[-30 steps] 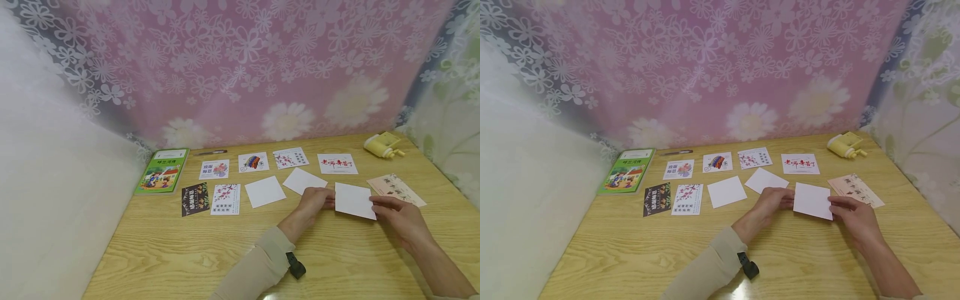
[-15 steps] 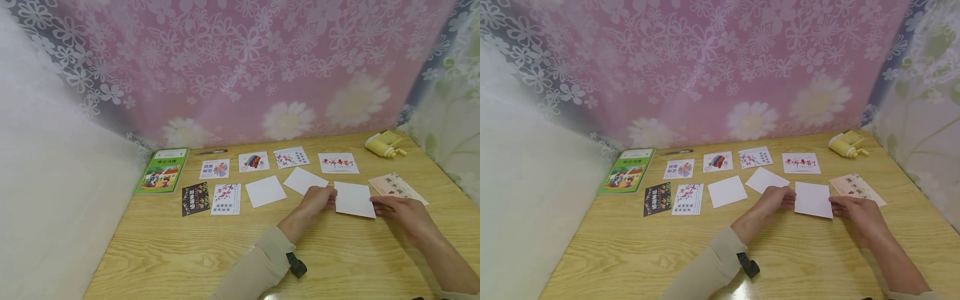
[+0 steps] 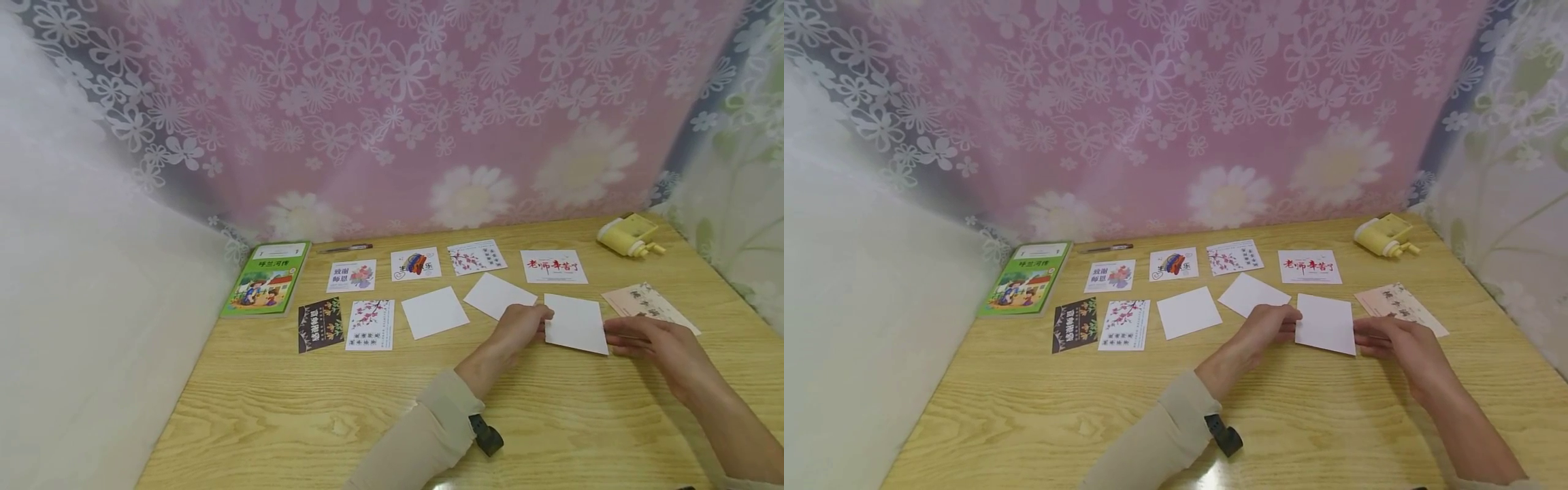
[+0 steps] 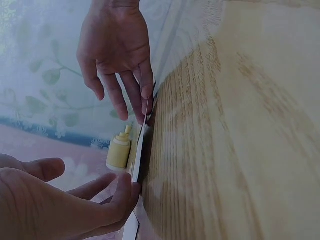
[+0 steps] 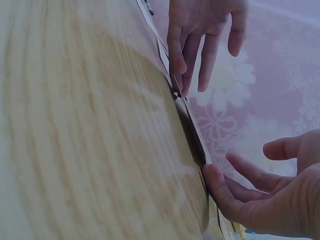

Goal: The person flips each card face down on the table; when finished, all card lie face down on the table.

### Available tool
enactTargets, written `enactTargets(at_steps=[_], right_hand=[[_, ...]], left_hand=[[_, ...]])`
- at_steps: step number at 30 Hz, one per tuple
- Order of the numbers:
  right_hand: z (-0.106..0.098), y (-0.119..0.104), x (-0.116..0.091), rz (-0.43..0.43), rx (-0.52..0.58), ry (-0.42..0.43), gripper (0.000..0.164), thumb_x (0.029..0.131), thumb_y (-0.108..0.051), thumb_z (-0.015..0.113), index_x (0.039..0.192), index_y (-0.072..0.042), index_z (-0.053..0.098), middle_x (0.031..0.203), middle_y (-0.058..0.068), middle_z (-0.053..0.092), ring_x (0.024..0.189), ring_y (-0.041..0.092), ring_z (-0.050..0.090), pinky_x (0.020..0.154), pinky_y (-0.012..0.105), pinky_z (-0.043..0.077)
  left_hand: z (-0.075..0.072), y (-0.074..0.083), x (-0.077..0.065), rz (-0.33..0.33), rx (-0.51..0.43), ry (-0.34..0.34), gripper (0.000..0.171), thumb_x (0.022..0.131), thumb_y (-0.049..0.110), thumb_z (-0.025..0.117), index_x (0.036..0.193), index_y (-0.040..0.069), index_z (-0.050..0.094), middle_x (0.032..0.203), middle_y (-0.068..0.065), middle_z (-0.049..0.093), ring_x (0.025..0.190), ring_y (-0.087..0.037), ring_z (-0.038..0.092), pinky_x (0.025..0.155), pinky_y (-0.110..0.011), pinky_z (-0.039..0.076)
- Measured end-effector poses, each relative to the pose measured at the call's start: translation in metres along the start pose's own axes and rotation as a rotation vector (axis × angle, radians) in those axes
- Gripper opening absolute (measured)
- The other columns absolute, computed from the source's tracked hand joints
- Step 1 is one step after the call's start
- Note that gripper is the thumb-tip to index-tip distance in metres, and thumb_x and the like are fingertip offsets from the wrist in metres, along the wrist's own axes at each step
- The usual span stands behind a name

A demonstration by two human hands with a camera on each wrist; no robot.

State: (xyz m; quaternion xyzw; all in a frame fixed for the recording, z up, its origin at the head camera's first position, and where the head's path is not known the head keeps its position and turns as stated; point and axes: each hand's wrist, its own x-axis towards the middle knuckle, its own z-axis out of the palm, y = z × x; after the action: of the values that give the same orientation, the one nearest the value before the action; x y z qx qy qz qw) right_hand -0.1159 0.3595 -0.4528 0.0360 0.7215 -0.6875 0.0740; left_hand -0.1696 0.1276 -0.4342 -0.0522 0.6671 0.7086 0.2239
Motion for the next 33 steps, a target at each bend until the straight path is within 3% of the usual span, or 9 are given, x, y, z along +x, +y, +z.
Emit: enactTargets(at_steps=[5, 12, 15, 20, 26, 33], right_hand=[[-0.001, 0.001, -0.001, -0.014, 0.08, -0.028, 0.038, 0.114, -0.022, 0.043, 0.106, -0.022, 0.08, 0.104, -0.009, 0.078, 0.094, 0.007, 0.075, 0.08, 0.023, 0.063], [-0.006, 0.004, -0.002, -0.061, 0.209, -0.122, 0.042, 0.114, -0.012, 0.038, 0.111, -0.014, 0.08, 0.108, -0.003, 0.079, 0.099, 0.011, 0.076, 0.084, 0.026, 0.063], [-0.01, 0.005, -0.002, -0.093, 0.266, -0.177, 0.044, 0.114, -0.008, 0.034, 0.116, -0.008, 0.079, 0.113, 0.001, 0.079, 0.103, 0.013, 0.075, 0.086, 0.027, 0.063], [-0.017, 0.007, 0.001, -0.146, 0.329, -0.221, 0.046, 0.115, -0.01, 0.03, 0.126, -0.007, 0.075, 0.121, 0.002, 0.076, 0.109, 0.015, 0.074, 0.09, 0.026, 0.061], [-0.031, 0.007, 0.004, -0.193, 0.418, -0.159, 0.048, 0.114, -0.007, 0.029, 0.124, -0.01, 0.076, 0.12, 0.003, 0.076, 0.107, 0.014, 0.074, 0.088, 0.024, 0.062], [-0.043, 0.007, 0.001, -0.243, 0.468, 0.01, 0.045, 0.112, -0.002, 0.035, 0.116, -0.014, 0.078, 0.11, 0.0, 0.078, 0.098, 0.009, 0.076, 0.08, 0.021, 0.062]], left_hand=[[0.0, 0.0, -0.002, -0.011, 0.005, 0.004, 0.014, 0.093, 0.011, 0.066, 0.098, -0.002, 0.068, 0.1, -0.01, 0.063, 0.091, -0.022, 0.06, 0.099, -0.045, 0.055], [-0.005, 0.002, -0.001, 0.013, -0.008, 0.015, 0.012, 0.093, 0.011, 0.065, 0.094, -0.001, 0.067, 0.087, -0.006, 0.057, 0.085, -0.019, 0.055, 0.1, -0.044, 0.055], [-0.006, 0.002, 0.0, 0.031, -0.017, -0.014, 0.022, 0.095, 0.013, 0.064, 0.104, -0.005, 0.072, 0.094, -0.004, 0.063, 0.093, -0.021, 0.062, 0.103, -0.044, 0.055], [-0.001, -0.001, 0.003, 0.07, -0.1, -0.087, 0.029, 0.099, 0.012, 0.061, 0.115, -0.009, 0.073, 0.114, -0.014, 0.072, 0.114, -0.035, 0.067, 0.104, -0.044, 0.056], [0.013, -0.004, 0.006, 0.091, -0.172, -0.123, 0.03, 0.1, 0.012, 0.06, 0.116, -0.01, 0.072, 0.117, -0.02, 0.073, 0.118, -0.04, 0.067, 0.103, -0.046, 0.057], [0.034, -0.005, 0.01, 0.084, -0.21, -0.134, 0.03, 0.102, 0.015, 0.059, 0.117, -0.008, 0.072, 0.115, -0.019, 0.074, 0.116, -0.038, 0.069, 0.101, -0.044, 0.058]])
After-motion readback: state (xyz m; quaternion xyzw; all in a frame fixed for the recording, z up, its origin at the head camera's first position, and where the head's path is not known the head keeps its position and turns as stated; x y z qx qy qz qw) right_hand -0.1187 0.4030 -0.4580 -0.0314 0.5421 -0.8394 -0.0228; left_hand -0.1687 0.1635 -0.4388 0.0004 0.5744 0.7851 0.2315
